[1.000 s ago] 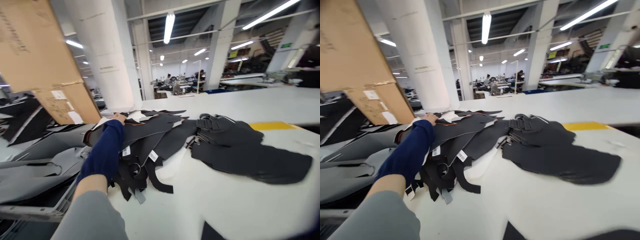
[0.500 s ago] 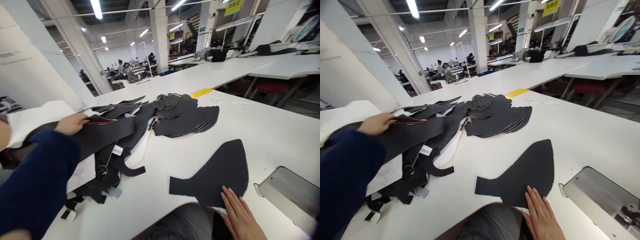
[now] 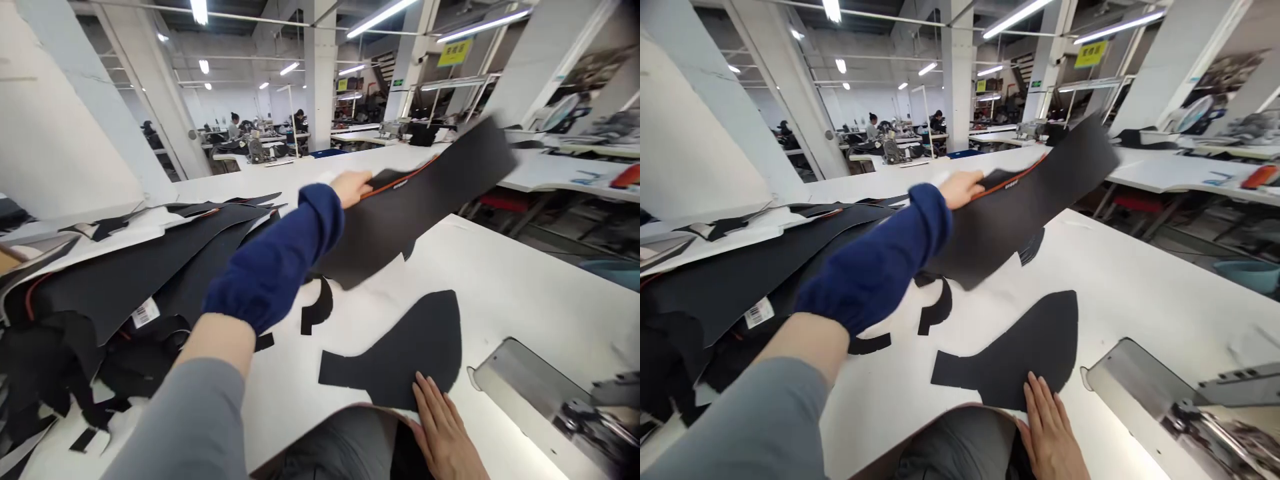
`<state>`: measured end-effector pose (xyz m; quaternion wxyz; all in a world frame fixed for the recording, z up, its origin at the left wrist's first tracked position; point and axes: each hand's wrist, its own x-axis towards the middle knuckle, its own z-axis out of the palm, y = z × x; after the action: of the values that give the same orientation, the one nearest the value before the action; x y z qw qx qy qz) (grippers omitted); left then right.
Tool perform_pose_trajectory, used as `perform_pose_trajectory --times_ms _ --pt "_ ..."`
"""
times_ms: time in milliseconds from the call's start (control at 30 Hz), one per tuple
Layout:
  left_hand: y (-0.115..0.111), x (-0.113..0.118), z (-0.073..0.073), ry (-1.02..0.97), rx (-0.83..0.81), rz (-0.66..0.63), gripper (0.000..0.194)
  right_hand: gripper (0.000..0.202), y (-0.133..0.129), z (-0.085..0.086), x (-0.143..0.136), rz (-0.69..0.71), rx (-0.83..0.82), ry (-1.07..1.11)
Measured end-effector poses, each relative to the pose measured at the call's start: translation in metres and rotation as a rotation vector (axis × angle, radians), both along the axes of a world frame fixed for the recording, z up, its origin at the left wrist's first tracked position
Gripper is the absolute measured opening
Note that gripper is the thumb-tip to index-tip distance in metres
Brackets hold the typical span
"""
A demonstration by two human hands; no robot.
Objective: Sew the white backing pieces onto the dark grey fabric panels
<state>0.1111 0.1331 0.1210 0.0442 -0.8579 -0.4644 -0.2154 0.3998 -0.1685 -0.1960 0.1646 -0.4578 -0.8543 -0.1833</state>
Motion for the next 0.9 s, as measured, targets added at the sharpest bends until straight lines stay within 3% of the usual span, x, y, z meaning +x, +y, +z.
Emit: perform_pose_trajectory --times_ms 100,200,267,400,467,567,667,733,833,900 --pt "0.030 0.031 -0.070 0.217 -0.101 0.103 0.052 0.060 -0.005 0.003 -0.001 -0.023 0.027 0.008" --pt "0.029 0.018 -0.120 0.350 -0.237 0.091 0.066 0.060 -0.008 0.003 -0.002 -0.035 0.012 0.020" --pt "0.024 -0.005 -0.140 0.362 -0.326 0.109 0.055 0.061 -0.008 0.001 -0.002 -0.033 0.002 0.030" --pt "0.017 -0.050 -0.164 0.347 -0.412 0.163 0.036 0.063 -0.005 -0.004 0.000 -0.017 0.005 0.073" --pt "0.014 -0.059 -0.176 0.309 -0.428 0.184 0.035 0.063 -0.003 -0.006 0.001 -0.006 0.010 0.084" --pt "0.009 -0.053 -0.194 0.228 -0.433 0.244 0.048 0.064 -0.001 -0.005 0.000 -0.005 0.015 0.082" --pt "0.005 -0.039 -0.202 0.155 -0.457 0.298 0.049 0.064 -0.002 -0.003 -0.001 -0.017 0.010 0.071" --pt "0.003 -0.034 -0.197 0.107 -0.476 0.295 0.040 0.064 -0.004 -0.004 0.000 -0.022 0.002 0.067" --pt "-0.005 -0.031 -0.171 0.025 -0.473 0.244 0.031 0.062 -0.004 -0.006 0.002 -0.021 -0.014 0.092" --pt "-0.017 -0.026 -0.146 -0.059 -0.453 0.160 0.030 0.054 0.000 0.004 0.000 -0.004 -0.039 0.168"
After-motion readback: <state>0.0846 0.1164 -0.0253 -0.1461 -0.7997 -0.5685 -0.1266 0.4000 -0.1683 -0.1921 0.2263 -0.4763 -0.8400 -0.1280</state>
